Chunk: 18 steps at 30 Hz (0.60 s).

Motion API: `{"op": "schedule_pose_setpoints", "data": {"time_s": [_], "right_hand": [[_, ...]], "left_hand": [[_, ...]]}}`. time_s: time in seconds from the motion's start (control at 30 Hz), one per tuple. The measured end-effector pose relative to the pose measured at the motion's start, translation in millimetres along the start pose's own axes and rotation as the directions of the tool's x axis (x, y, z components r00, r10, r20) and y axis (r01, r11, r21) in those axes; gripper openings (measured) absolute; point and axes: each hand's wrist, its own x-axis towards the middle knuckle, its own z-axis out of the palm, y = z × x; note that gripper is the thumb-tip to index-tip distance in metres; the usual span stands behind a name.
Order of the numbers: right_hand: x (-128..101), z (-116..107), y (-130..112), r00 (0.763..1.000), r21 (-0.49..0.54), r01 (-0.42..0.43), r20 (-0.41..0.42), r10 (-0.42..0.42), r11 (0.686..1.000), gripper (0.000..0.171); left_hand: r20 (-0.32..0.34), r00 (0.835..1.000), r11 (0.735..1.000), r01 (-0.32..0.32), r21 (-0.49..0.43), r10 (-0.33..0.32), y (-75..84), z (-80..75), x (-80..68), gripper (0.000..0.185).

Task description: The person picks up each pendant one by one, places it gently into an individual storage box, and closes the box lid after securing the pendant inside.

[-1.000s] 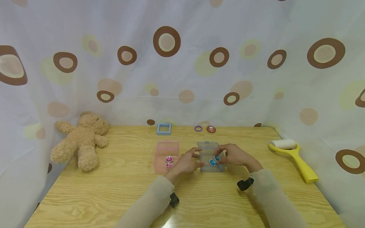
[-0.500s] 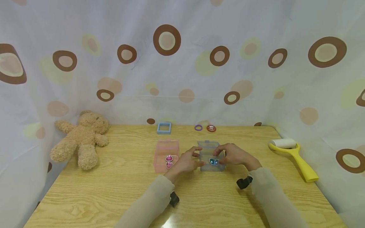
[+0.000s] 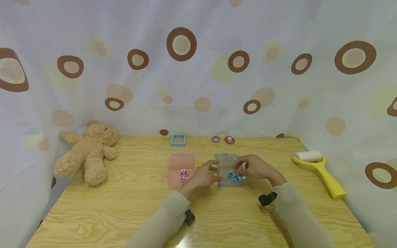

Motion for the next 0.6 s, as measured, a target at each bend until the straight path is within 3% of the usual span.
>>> {"op": "schedule_pose_setpoints", "data": {"time_s": [0.17,0.6], "right_hand": [[-1,-3,2,0.997,-0.008,-0.018,-0.071,0.018,1.000,0.022],[3,-9,11,0.965,0.125,-0.159,-0.189,0.181,0.979,0.027]], "left_hand": [[-0.001,1.000,1.000,-0.002,0.007,0.002,0.5,-0.1,-0.1,0.064],[-0.004,1.000,0.999,-0.028,0.019,0.028,-0.8,-0.1,0.8,0.062]]}}
